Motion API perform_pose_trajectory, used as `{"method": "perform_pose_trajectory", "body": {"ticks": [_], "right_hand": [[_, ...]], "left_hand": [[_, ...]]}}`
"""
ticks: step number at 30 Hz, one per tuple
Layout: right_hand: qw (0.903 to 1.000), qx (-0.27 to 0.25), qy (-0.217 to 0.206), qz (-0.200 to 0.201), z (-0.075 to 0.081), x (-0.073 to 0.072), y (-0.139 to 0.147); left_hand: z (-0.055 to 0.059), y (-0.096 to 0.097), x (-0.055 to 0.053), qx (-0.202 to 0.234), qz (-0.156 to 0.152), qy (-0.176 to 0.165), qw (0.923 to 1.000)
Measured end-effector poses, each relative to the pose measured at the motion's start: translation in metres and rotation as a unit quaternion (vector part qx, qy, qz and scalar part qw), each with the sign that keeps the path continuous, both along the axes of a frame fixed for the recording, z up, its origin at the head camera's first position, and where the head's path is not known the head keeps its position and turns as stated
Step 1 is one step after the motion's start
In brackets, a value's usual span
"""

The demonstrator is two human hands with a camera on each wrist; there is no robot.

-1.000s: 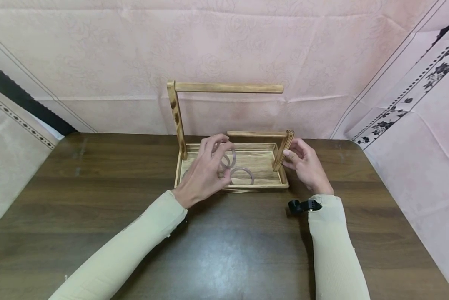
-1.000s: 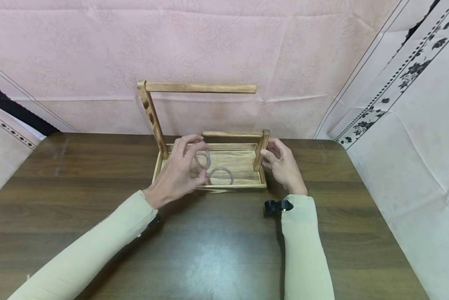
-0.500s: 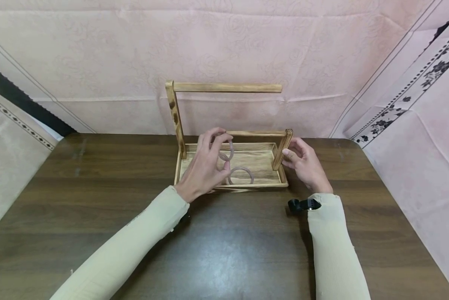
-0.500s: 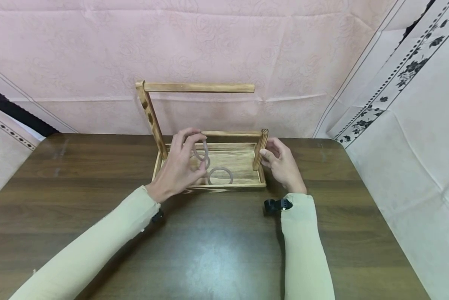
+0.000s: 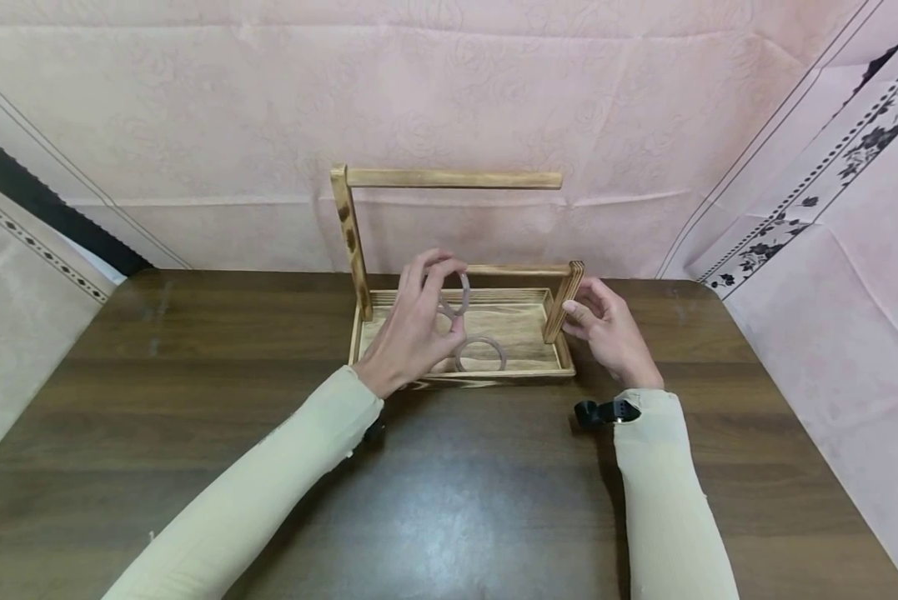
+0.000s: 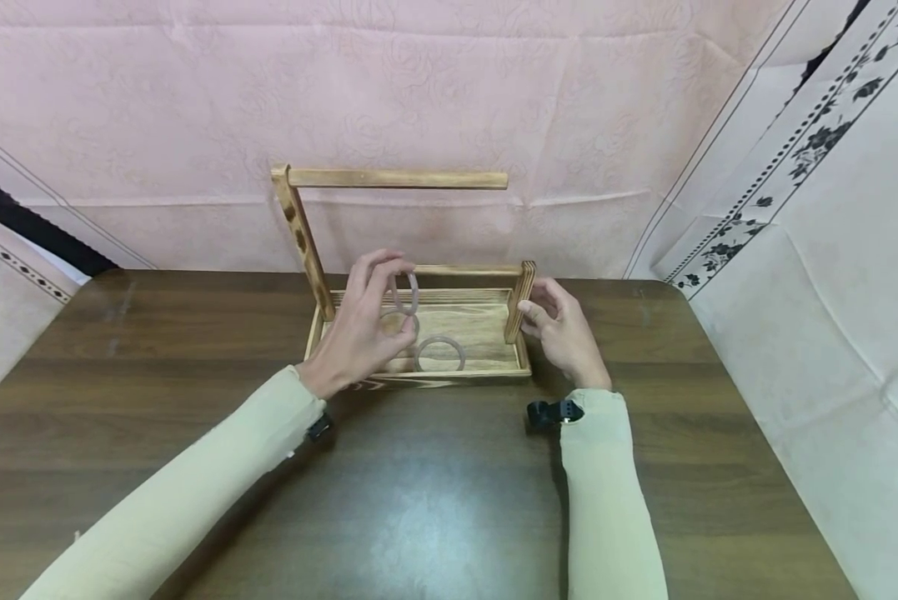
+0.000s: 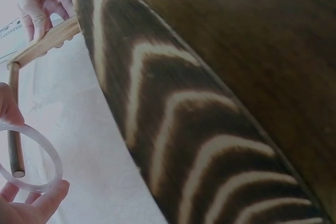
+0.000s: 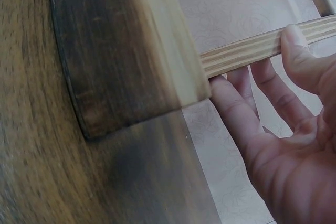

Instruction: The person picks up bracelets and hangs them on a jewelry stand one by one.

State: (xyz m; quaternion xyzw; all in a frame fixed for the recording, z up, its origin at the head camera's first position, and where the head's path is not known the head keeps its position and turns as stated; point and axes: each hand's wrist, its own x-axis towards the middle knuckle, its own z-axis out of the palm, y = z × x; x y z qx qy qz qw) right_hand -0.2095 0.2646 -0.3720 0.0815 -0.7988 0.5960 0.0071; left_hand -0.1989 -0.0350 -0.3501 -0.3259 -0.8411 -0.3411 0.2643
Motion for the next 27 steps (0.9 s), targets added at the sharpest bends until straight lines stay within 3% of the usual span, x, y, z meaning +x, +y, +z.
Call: {"method": "perform_pose_trajectory", "body": {"ticks": [14, 27], "right_hand": [[1.0, 0.004, -0.002, -0.005, 0.002, 0.001, 0.002], [1.0, -0.006, -0.001, -0.003, 0.0, -0.001, 0.0]], "left_hand": [[0.009, 0.015, -0.002, -0.006, -0.017, -0.013, 0.9998], [0.009, 0.023, -0.004, -0.019, -0.023, -0.02, 0.9994]]}}
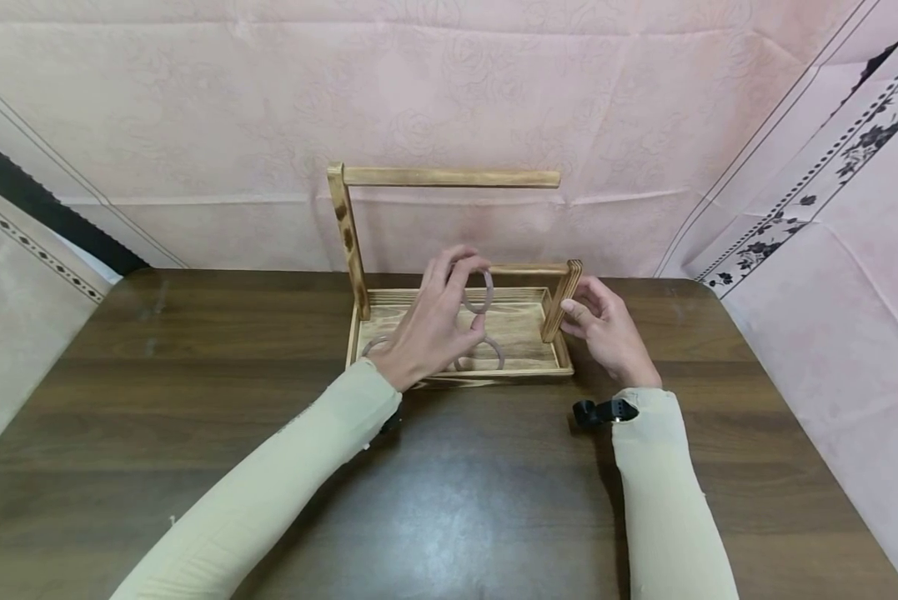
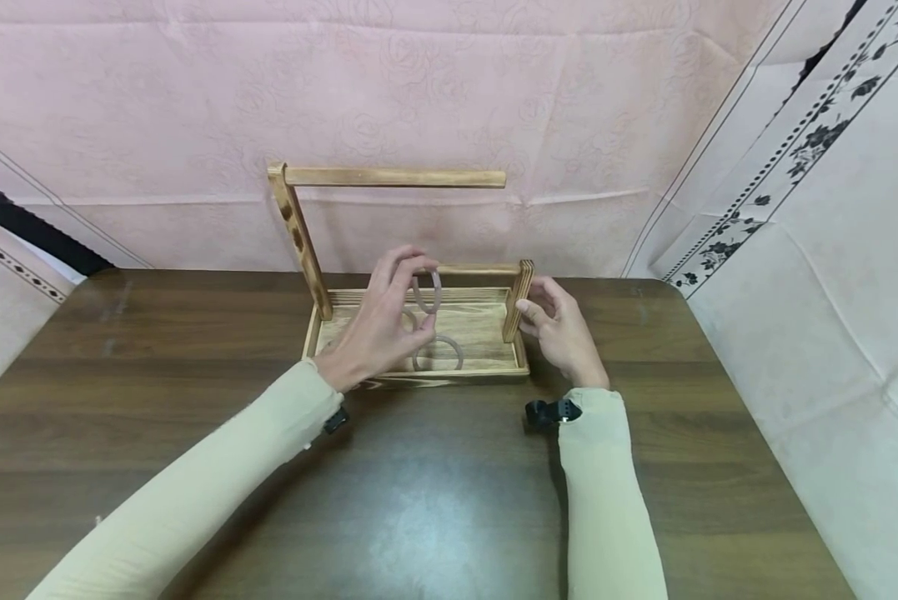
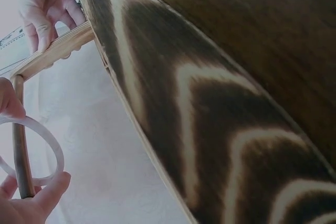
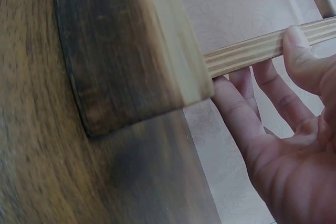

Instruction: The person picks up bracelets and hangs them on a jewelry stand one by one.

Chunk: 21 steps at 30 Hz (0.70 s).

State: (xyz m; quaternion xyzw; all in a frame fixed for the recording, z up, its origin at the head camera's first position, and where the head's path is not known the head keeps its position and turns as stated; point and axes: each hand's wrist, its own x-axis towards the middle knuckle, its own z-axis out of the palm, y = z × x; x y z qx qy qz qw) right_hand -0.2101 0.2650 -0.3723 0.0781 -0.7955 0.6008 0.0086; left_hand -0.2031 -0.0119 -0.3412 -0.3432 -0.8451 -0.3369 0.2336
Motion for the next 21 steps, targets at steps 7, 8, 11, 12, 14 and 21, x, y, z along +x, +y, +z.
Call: {"method": "perform_pose_trajectory", "body": {"ticks": [7, 8, 11, 12, 14, 21], "right_hand": [[1.0, -0.003, 0.005, 0.0, 0.0, 0.0, 0.001], [1.0, -0.003, 0.005, 0.0, 0.0, 0.0, 0.001], [1.0, -0.003, 0.003, 0.001, 0.001, 0.0, 0.0], [1.0, -0.002, 0.002, 0.002, 0.001, 0.0, 0.0], [1.0, -0.001, -0.001, 0.002, 0.001, 0.0, -0.001], [1.0, 0.001, -0.004, -0.003, 0.002, 0.0, -0.002]], "left_hand": [[0.001, 0.006, -0.001, -0.002, 0.004, 0.004, 1.0], [0.001, 0.007, -0.001, -0.002, 0.003, 0.004, 1.0], [0.001, 0.008, -0.001, -0.002, 0.001, 0.004, 1.0], [0.001, 0.009, -0.001, -0.003, 0.0, 0.003, 1.0], [0.001, 0.009, -0.001, -0.004, 0.0, 0.005, 1.0], [0.002, 0.013, -0.002, -0.006, -0.009, 0.01, 0.9999]]}}
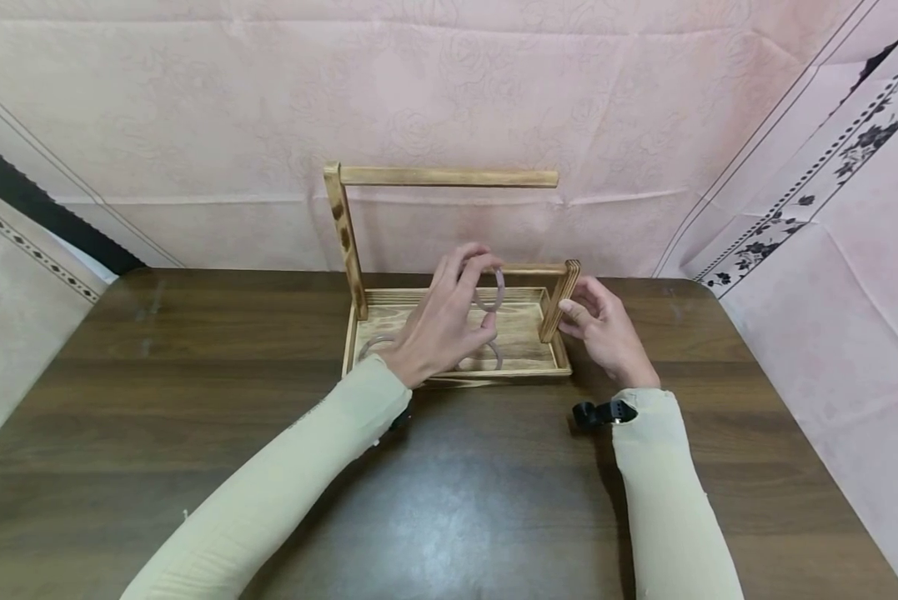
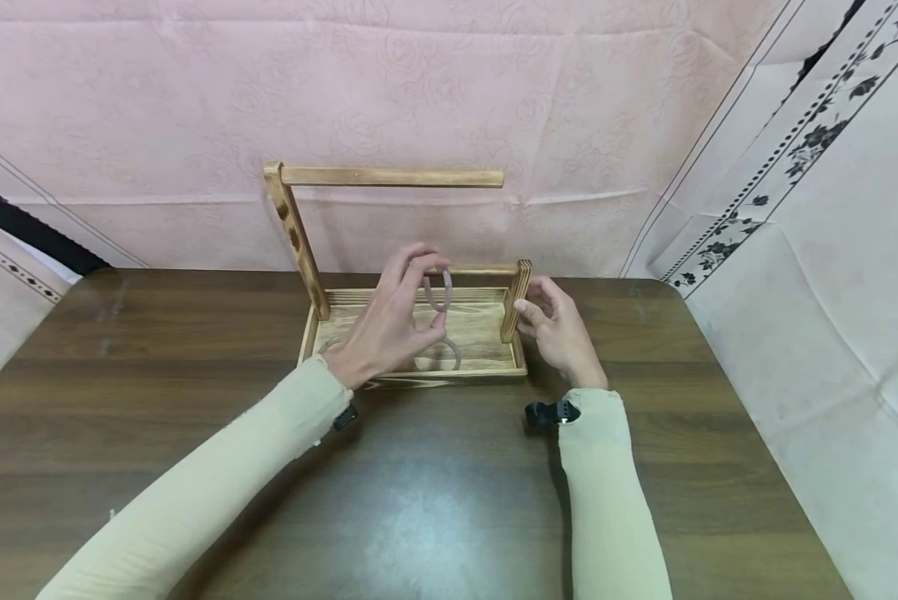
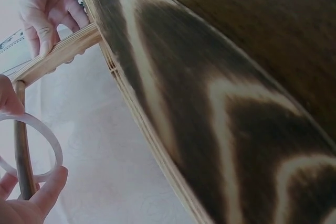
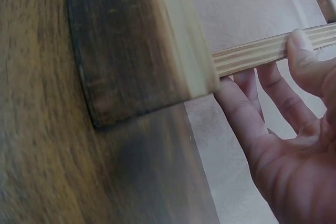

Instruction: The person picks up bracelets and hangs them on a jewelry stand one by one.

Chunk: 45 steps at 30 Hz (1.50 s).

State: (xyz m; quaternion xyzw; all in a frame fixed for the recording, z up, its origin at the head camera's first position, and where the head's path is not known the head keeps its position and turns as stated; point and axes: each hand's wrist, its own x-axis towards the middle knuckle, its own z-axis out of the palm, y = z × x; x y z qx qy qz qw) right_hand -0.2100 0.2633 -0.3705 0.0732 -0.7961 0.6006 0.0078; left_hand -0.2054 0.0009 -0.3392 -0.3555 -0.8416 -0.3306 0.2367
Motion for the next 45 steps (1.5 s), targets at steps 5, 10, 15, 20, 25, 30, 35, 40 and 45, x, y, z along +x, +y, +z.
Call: {"method": "perform_pose_trajectory", "body": {"ticks": [5, 10, 15, 20, 25, 30, 35, 40, 45], "right_hand": [[1.0, -0.004, 0.005, -0.003, -0.002, 0.0, -0.001], [0.9999, -0.007, 0.01, -0.008, -0.002, 0.001, 0.0], [0.9999, 0.001, 0.011, -0.007, -0.003, 0.0, 0.0], [0.9999, 0.003, 0.011, -0.006, -0.001, -0.002, -0.001], [1.0, 0.001, 0.008, -0.003, -0.001, -0.002, 0.0], [1.0, -0.001, 0.008, -0.001, -0.003, -0.001, 0.0], [0.9999, -0.004, 0.011, -0.001, -0.004, -0.001, -0.001], [0.9999, 0.002, 0.013, -0.002, -0.002, -0.001, 0.0], [0.9999, 0.004, 0.012, -0.003, -0.002, -0.001, 0.0]], "left_hand": [[-0.001, 0.003, -0.001, -0.009, 0.001, -0.007, 0.9999], [-0.002, 0.007, -0.002, -0.019, 0.003, -0.01, 0.9998], [-0.001, 0.01, -0.004, -0.022, 0.002, -0.002, 0.9998], [0.001, 0.016, -0.007, -0.023, 0.001, 0.008, 0.9997], [0.002, 0.023, -0.008, -0.027, 0.003, 0.01, 0.9996], [0.003, 0.029, -0.008, -0.039, 0.003, 0.002, 0.9992], [0.004, 0.035, -0.008, -0.046, -0.002, 0.002, 0.9989], [0.005, 0.04, -0.009, -0.053, -0.002, 0.009, 0.9985], [0.005, 0.042, -0.011, -0.065, 0.005, 0.013, 0.9978]]}}
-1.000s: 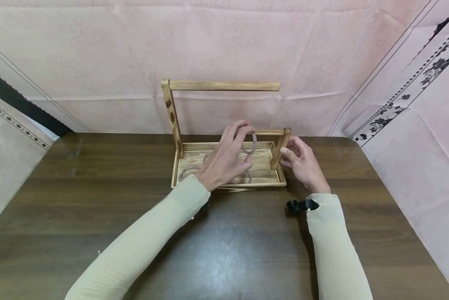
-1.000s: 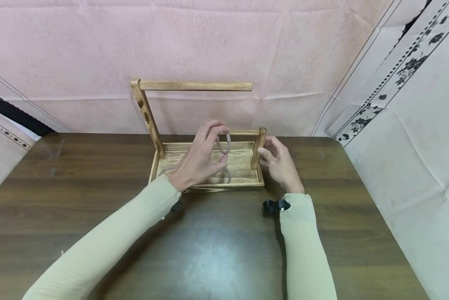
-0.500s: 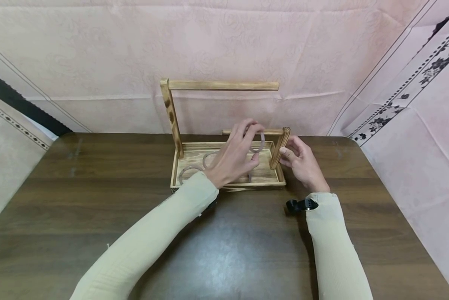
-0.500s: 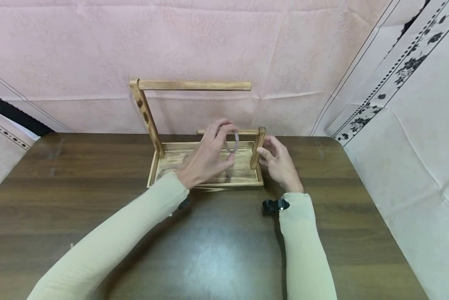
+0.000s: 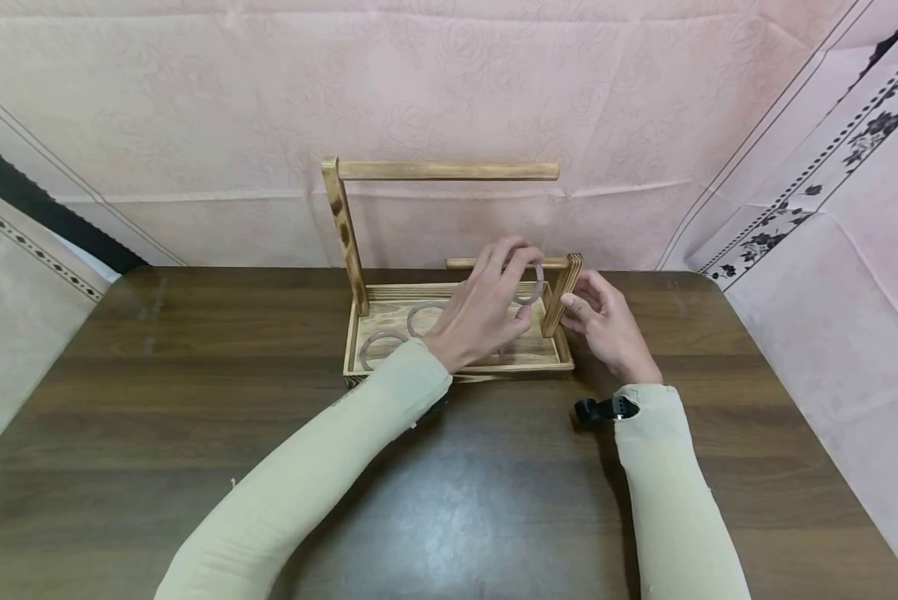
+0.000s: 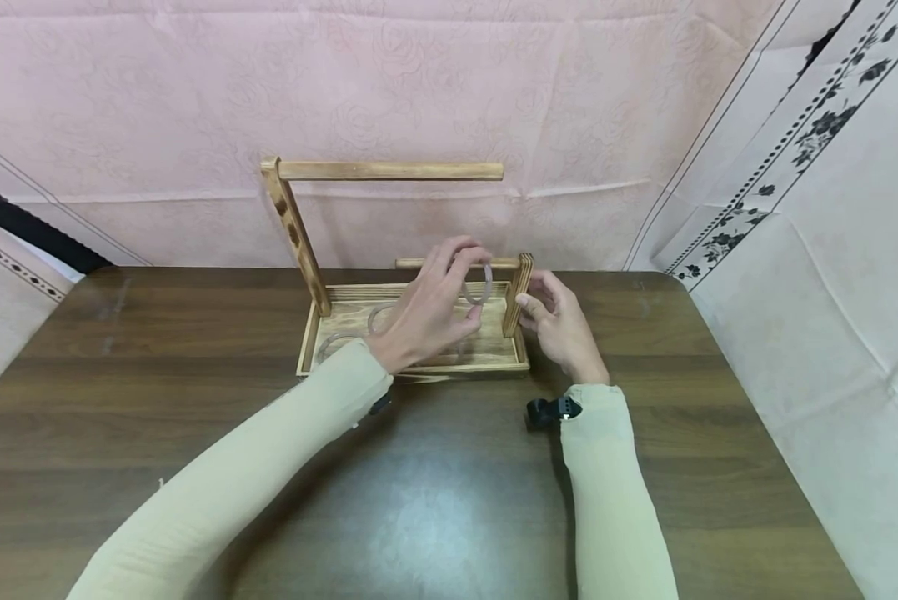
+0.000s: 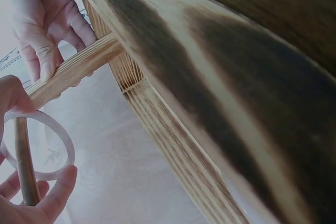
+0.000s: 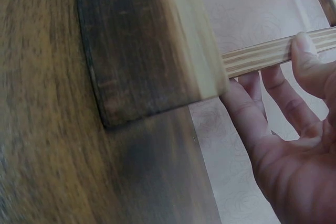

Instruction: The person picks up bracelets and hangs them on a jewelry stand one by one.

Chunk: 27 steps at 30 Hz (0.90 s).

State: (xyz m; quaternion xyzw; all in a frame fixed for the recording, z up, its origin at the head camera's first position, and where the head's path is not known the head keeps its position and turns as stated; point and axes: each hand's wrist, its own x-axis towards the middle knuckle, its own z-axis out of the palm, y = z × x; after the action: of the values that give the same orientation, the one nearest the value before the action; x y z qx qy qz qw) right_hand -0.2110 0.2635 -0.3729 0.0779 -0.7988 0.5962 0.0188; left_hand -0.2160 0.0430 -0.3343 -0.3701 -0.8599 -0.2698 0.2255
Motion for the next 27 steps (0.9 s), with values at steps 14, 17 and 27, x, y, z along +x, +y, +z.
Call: {"method": "perform_pose_trajectory", "body": {"ticks": [14, 17, 27], "right_hand": [[1.0, -0.004, 0.0, 0.004, 0.0003, 0.0003, 0.0], [1.0, -0.008, -0.001, 0.004, 0.0004, 0.0007, 0.0005], [0.9999, -0.01, -0.004, 0.002, 0.0013, 0.001, -0.0009]], "left_hand": [[0.0012, 0.0075, -0.0005, -0.037, 0.025, 0.01, 0.9989], [0.001, 0.0091, -0.0005, -0.043, 0.028, 0.014, 0.9986], [0.0015, 0.0079, 0.0005, -0.047, 0.033, 0.032, 0.9979]]}}
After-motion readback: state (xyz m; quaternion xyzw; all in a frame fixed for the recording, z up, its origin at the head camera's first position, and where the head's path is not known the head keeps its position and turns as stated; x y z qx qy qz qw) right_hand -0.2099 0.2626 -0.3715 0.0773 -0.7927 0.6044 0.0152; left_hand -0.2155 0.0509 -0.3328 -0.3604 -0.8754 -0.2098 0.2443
